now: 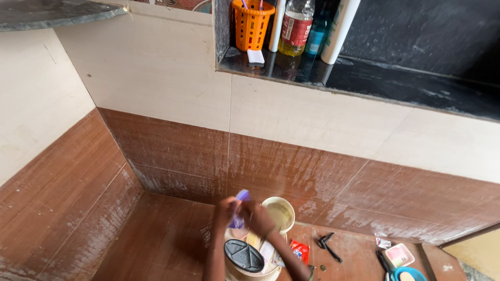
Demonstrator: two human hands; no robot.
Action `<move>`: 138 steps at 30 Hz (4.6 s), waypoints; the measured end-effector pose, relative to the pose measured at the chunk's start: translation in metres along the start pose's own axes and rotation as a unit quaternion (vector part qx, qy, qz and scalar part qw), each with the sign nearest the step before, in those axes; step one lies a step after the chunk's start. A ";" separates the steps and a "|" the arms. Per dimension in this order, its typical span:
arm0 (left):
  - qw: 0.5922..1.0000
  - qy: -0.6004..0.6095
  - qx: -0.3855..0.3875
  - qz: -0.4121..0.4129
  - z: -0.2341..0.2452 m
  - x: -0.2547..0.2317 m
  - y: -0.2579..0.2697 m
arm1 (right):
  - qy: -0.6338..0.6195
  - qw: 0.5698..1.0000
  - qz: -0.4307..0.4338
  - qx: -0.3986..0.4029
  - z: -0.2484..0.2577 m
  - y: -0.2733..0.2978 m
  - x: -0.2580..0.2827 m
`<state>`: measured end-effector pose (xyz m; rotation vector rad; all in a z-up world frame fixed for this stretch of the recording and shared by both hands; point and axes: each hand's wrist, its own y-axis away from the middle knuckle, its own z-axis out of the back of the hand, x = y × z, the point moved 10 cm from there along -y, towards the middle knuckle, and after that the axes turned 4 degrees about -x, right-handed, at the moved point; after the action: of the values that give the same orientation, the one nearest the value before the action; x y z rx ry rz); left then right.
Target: The person cleans a purple plastic container by scrubbing it with a handheld brush and rinsing it with water from a small bucket.
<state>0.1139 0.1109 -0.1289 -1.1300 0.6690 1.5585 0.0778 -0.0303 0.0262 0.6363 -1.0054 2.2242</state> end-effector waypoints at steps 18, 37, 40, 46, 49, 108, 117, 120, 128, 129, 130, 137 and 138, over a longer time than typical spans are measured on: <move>0.838 0.410 -0.332 0.138 0.097 0.007 0.036 | 0.251 0.923 -0.231 0.178 -0.037 0.191 -0.102; 0.903 0.216 -0.370 -0.027 0.091 -0.180 0.052 | 0.109 0.990 -0.058 -0.070 0.095 0.035 0.095; 0.901 0.218 -0.376 0.014 0.076 -0.176 0.058 | 0.140 0.959 -0.234 -0.074 0.102 0.041 0.048; 0.893 0.219 -0.393 0.020 0.073 -0.152 0.050 | 0.151 0.981 -0.099 -0.063 0.090 0.042 0.056; 0.886 0.231 -0.403 0.005 0.069 -0.156 0.048 | 0.112 0.961 -0.210 -0.143 0.115 0.046 0.030; 0.899 0.217 -0.372 -0.082 0.061 -0.195 0.053 | -0.381 0.802 -0.378 -0.262 0.113 0.080 -0.107; 0.898 0.196 -0.386 -0.079 0.064 -0.204 0.058 | -0.130 0.906 -0.355 -0.188 0.091 0.083 -0.069; 0.882 0.253 -0.393 -0.060 0.053 -0.195 0.054 | 0.162 0.938 -0.279 -0.128 0.097 0.065 -0.008; 0.925 0.301 -0.141 0.185 -0.005 -0.123 0.013 | 0.165 0.977 -0.079 -0.113 0.140 0.032 0.081; 0.925 0.302 -0.140 0.182 -0.013 -0.117 0.007 | 0.153 0.966 -0.174 -0.111 0.144 0.029 0.064; 0.921 0.334 -0.140 0.141 -0.021 -0.116 0.005 | 0.153 0.966 -0.176 -0.109 0.142 0.029 0.068; 0.907 0.375 -0.135 0.133 -0.045 -0.047 -0.013 | 0.220 0.975 -0.018 -0.004 0.126 0.010 0.097; 0.910 0.370 -0.130 0.137 -0.048 -0.038 -0.008 | 0.216 0.967 -0.131 0.019 0.126 0.014 0.071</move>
<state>0.1375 0.0557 -0.1126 -1.9343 1.1832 1.4524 0.0395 -0.1129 0.1394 0.2608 -0.6191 2.0275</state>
